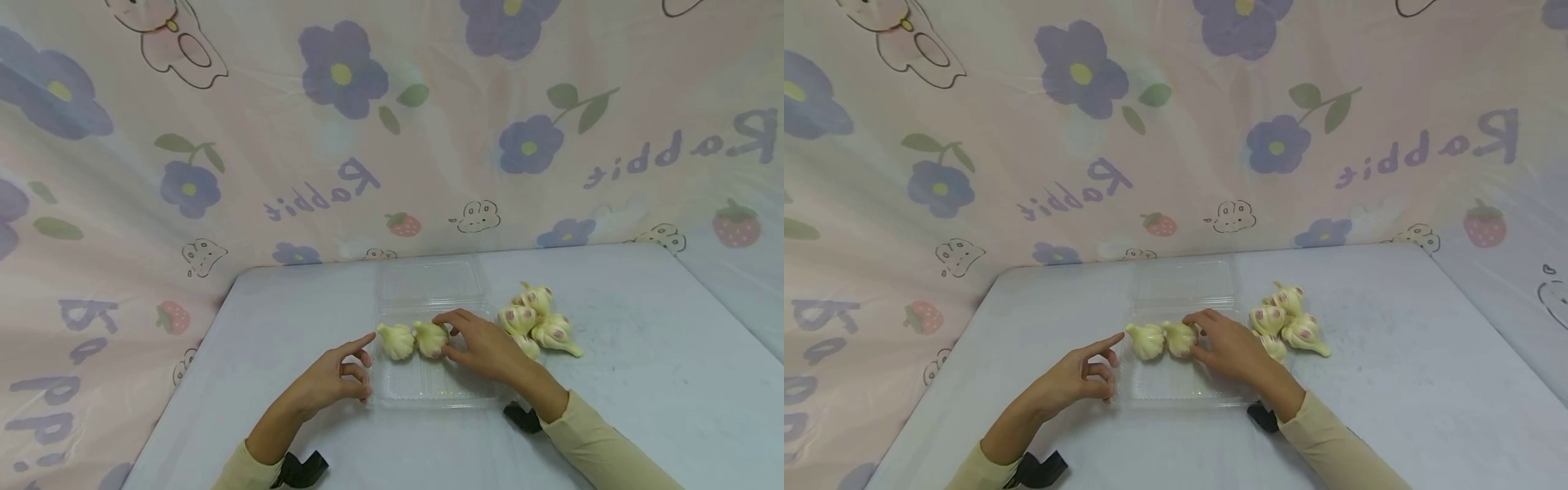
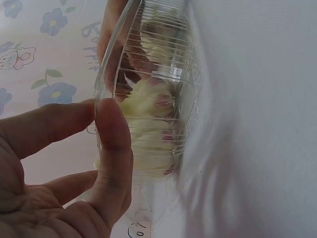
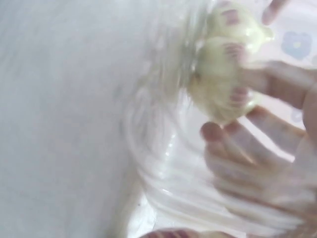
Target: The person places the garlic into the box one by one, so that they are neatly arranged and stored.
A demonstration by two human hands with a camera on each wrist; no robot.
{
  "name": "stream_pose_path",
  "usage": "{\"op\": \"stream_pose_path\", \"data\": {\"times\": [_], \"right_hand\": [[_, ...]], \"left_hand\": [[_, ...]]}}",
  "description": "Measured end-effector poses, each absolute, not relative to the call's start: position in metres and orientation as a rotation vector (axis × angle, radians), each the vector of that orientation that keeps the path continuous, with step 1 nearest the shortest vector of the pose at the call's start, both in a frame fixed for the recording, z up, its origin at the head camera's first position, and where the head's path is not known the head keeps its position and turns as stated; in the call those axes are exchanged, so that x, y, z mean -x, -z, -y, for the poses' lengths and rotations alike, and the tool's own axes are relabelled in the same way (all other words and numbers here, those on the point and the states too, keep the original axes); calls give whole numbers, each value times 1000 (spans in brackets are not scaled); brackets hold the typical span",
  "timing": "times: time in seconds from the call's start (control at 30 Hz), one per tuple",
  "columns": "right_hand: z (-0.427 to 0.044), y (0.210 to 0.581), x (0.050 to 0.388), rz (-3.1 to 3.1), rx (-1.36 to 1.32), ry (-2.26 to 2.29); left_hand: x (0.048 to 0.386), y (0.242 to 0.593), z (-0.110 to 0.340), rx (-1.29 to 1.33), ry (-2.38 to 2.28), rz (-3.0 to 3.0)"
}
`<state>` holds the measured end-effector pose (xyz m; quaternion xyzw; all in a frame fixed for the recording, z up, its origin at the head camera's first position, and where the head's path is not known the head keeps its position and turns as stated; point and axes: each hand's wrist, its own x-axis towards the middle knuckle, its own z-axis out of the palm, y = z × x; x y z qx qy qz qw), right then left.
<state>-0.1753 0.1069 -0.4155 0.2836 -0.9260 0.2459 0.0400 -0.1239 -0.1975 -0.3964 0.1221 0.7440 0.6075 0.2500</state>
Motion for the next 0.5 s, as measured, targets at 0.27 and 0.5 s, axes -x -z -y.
{"op": "stream_pose_path", "data": {"times": [0.27, 0.5], "right_hand": [[-108, 414, 177, 2800, -909, -803], [-112, 410, 177, 2797, -917, -836]], "left_hand": [[123, 395, 198, -330, -1666, -2012], [124, 397, 197, -323, -1676, -2000]]}}
